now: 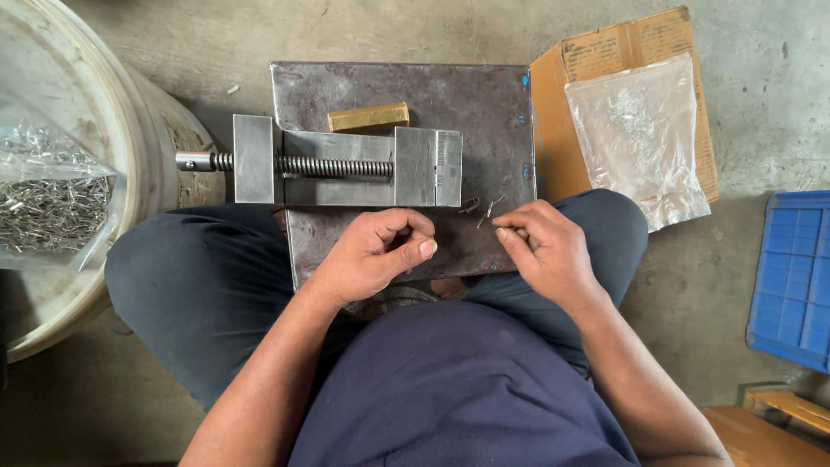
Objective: The person sits on the floor and uses a bench vise to bend small metal pins. They pick up pins from a plastic bag, insert them into the vise, and bend them by hand before placing them on a cardboard box. The person occasionally uses a small wooden block to tap the pins.
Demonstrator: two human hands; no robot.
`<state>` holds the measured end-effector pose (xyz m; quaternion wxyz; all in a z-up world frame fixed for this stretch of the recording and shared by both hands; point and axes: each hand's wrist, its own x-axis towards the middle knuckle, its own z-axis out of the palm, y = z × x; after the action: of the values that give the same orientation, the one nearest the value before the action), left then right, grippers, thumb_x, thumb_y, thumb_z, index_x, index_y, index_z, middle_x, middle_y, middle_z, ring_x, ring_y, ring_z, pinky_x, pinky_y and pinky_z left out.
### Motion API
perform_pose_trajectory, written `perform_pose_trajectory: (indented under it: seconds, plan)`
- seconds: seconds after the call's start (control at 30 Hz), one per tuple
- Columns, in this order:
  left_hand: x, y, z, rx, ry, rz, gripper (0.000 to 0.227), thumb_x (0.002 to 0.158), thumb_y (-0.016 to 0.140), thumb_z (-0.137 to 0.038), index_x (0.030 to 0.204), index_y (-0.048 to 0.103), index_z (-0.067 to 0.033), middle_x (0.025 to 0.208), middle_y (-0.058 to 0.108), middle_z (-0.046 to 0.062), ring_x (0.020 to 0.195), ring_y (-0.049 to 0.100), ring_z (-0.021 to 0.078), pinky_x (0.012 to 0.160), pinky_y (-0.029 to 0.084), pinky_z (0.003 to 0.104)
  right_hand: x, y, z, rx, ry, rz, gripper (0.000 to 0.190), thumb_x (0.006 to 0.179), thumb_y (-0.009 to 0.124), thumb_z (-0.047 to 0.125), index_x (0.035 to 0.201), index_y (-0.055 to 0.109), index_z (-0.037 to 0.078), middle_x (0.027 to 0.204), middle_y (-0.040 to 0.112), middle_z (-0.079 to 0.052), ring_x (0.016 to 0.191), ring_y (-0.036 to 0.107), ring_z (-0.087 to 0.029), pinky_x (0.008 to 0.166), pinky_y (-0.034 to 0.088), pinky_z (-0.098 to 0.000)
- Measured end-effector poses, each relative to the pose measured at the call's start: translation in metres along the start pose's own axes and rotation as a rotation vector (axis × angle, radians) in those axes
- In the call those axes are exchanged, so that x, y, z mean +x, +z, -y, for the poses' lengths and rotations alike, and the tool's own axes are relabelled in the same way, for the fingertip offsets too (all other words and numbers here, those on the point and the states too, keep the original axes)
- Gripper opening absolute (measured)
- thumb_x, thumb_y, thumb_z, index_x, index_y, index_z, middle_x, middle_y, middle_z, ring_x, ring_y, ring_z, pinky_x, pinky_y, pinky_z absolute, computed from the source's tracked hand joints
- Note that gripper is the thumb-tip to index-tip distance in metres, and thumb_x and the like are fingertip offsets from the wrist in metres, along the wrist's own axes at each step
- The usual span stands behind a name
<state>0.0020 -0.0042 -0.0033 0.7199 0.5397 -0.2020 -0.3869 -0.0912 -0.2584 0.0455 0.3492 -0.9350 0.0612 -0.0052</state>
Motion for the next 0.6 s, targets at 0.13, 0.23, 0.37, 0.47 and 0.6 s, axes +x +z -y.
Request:
perform_pose_trajectory:
  seconds: [0.13, 0.23, 0.37, 0.47, 0.6]
  plan:
    - [0.0, 0.002, -0.001, -0.04, -0.012, 0.002, 0.011, 0.098, 0.07, -0.014, 0.101, 0.067, -0.0034, 0.079, 0.055, -0.006, 0.069, 0.048, 0.0023, 0.06, 0.043, 0.022, 0.004, 0.001, 0.006, -0.136, -0.243, -0.015, 0.01, 0.092, 0.074, 0.01, 0.101, 0.074, 0.007, 0.092, 0.069, -0.006, 0.08, 0.068, -0.024, 0.069, 0.054, -0.0341]
    - [0.0, 0.001, -0.001, -0.036, -0.014, -0.003, 0.011, 0.099, 0.07, -0.013, 0.101, 0.067, -0.0032, 0.079, 0.055, -0.007, 0.069, 0.048, 0.0025, 0.06, 0.043, 0.022, 0.008, 0.001, 0.013, -0.174, -0.246, 0.007, 0.008, 0.091, 0.074, 0.012, 0.099, 0.075, 0.009, 0.089, 0.067, -0.006, 0.078, 0.068, -0.024, 0.067, 0.053, -0.035]
    - [-0.001, 0.0, 0.002, -0.017, 0.015, 0.01, 0.011, 0.099, 0.07, -0.012, 0.102, 0.066, -0.0031, 0.08, 0.052, -0.007, 0.07, 0.045, 0.0021, 0.06, 0.041, 0.022, 0.012, 0.001, 0.017, -0.222, -0.25, 0.03, 0.01, 0.09, 0.075, 0.016, 0.097, 0.075, 0.009, 0.089, 0.067, -0.006, 0.078, 0.068, -0.025, 0.066, 0.053, -0.0361]
    - [0.001, 0.002, 0.004, 0.042, 0.035, 0.013, 0.013, 0.1, 0.071, -0.013, 0.104, 0.067, -0.0011, 0.081, 0.053, -0.006, 0.072, 0.046, 0.0033, 0.062, 0.042, 0.023, 0.008, 0.004, 0.015, -0.217, -0.238, 0.013, 0.008, 0.091, 0.074, 0.016, 0.094, 0.074, 0.009, 0.089, 0.067, -0.005, 0.078, 0.067, -0.025, 0.066, 0.052, -0.0354]
    - [0.003, 0.006, -0.011, 0.186, 0.169, 0.0, 0.03, 0.096, 0.071, -0.013, 0.121, 0.063, 0.0005, 0.089, 0.066, -0.003, 0.08, 0.06, 0.0072, 0.073, 0.053, 0.026, 0.003, 0.016, 0.01, 0.199, -0.055, 0.068, 0.01, 0.093, 0.072, 0.015, 0.093, 0.071, 0.005, 0.086, 0.062, -0.002, 0.069, 0.056, -0.014, 0.059, 0.046, -0.0282]
